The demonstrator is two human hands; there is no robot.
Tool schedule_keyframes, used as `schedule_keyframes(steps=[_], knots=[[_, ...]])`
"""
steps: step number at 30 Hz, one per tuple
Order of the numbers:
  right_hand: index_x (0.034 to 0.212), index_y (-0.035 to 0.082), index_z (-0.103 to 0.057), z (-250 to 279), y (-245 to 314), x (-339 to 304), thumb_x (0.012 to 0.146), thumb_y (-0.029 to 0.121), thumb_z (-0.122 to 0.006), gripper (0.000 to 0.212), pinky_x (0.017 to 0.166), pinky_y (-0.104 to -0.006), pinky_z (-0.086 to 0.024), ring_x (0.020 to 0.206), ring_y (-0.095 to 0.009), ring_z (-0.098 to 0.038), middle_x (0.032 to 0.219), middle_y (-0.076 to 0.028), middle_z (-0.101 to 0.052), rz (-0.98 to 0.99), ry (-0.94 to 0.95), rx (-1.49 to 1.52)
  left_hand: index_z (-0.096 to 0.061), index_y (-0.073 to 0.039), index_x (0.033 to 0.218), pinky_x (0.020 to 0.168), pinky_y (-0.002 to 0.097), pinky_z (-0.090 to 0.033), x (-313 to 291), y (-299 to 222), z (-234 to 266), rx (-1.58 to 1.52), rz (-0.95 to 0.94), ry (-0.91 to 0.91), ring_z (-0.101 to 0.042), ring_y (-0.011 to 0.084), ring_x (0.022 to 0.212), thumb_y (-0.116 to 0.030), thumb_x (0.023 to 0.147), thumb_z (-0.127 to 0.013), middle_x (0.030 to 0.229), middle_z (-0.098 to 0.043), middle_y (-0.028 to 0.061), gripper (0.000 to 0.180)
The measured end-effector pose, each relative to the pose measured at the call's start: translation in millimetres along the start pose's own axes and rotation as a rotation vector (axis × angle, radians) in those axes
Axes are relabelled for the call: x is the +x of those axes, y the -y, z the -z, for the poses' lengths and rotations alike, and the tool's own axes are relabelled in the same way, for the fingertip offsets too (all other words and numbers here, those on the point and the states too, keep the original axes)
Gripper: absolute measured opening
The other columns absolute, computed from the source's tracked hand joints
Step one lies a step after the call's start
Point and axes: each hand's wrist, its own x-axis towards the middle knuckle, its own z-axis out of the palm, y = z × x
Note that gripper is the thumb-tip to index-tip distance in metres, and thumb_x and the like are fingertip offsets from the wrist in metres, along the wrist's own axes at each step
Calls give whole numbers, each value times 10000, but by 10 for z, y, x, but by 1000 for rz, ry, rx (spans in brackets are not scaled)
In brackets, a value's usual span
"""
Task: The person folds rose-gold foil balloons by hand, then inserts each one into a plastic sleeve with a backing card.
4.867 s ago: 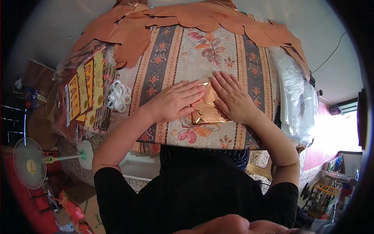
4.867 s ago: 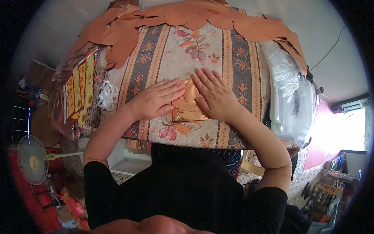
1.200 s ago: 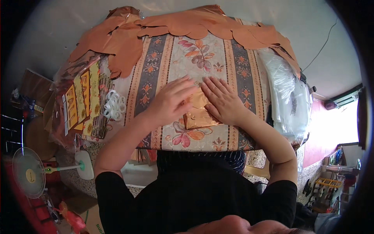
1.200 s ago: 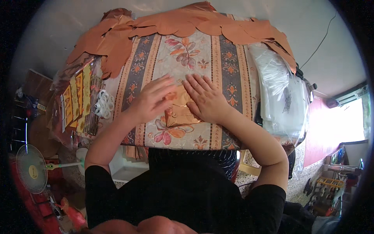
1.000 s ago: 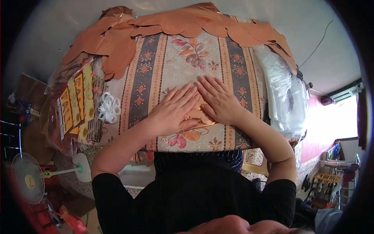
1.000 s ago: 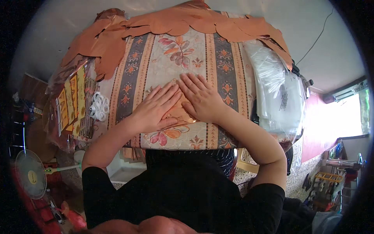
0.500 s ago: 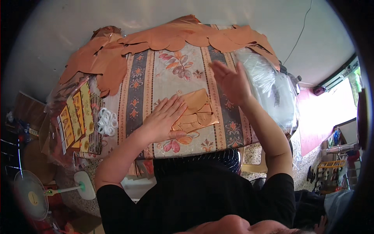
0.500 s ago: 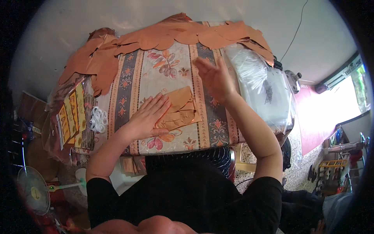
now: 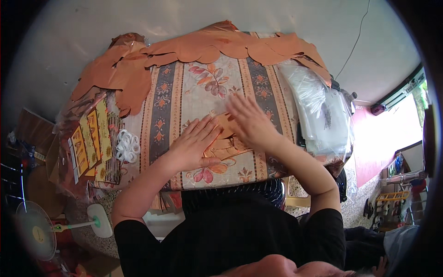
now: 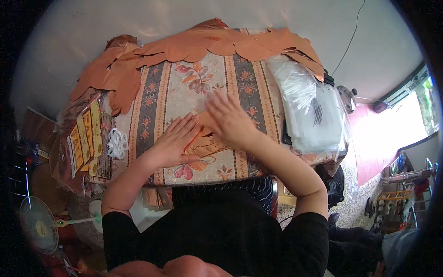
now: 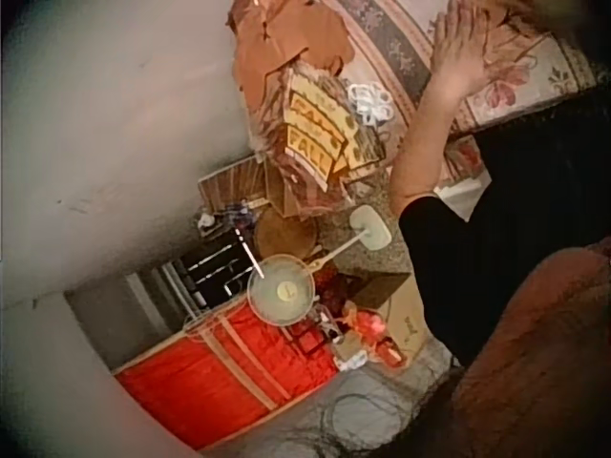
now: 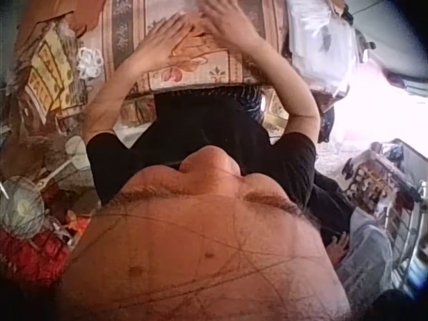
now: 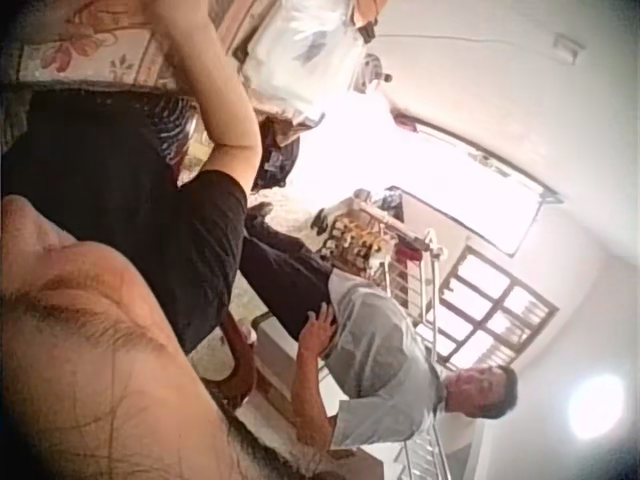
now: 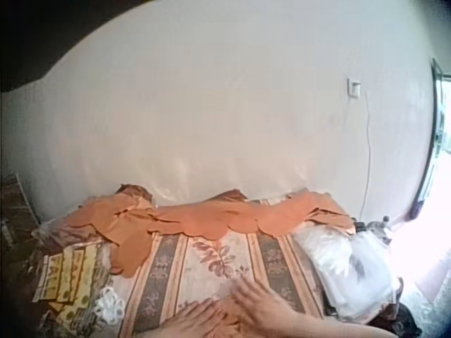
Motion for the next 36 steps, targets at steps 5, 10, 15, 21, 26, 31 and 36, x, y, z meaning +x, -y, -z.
schedule_keyframes(steps=[5,10,15,21,26,31,36], knots=[[1463,-16,-335,-274,-25,-74,961,362,-476,644,1190,-464,-142,1453,-354,-238,1530,-202,-323,69,142,-97,-217,-49,1528,1206,448,-100,40,19,-14,26,-14,-7,-119,313,1490,-675,896,-433,1597,-170,177,915],[1471,-15,-319,-222,3,-32,961,388,-456,665,1191,-456,-153,1451,-358,-240,1537,-208,-309,84,163,-107,-212,-39,1527,1207,441,-100,5,22,24,29,8,1,-111,307,1492,-662,903,-439,1598,-169,175,911],[1482,-9,-301,-231,-31,-66,960,380,-458,669,1191,-451,-151,1449,-359,-243,1544,-209,-297,86,146,-124,-221,-23,1523,1204,432,-126,-229,74,75,-79,34,-13,-151,294,1488,-563,914,-523,1591,-197,175,868],[1485,-12,-293,-281,-29,-106,976,387,-429,661,1190,-454,-150,1442,-362,-256,1541,-219,-294,107,161,-157,-385,9,1448,1183,430,-218,-693,365,247,-276,208,-176,-271,310,1450,-330,942,-553,1525,-349,189,632],[1485,-15,-291,-258,-47,-93,986,380,-418,649,1191,-457,-146,1450,-358,-239,1544,-222,-285,108,174,-155,-461,-10,1402,1166,426,-269,-260,155,70,-185,-35,-328,-358,306,1408,-63,920,-507,1469,-438,172,487],[1486,-15,-289,-161,124,-320,972,376,-445,665,1192,-461,-142,1455,-355,-230,1555,-217,-264,158,244,-108,-489,2,1374,1162,454,-273,-482,-158,22,-222,-63,-189,-359,303,1408,-155,885,-597,1467,-439,174,525],[1486,-36,-276,31,503,-570,947,369,-475,703,1194,-463,-139,1463,-365,-210,1563,-213,-250,180,296,-63,-604,-3,1241,1114,467,-343,-800,-570,-76,-89,-41,-299,-484,284,1325,-264,753,-753,1330,-583,145,573]])
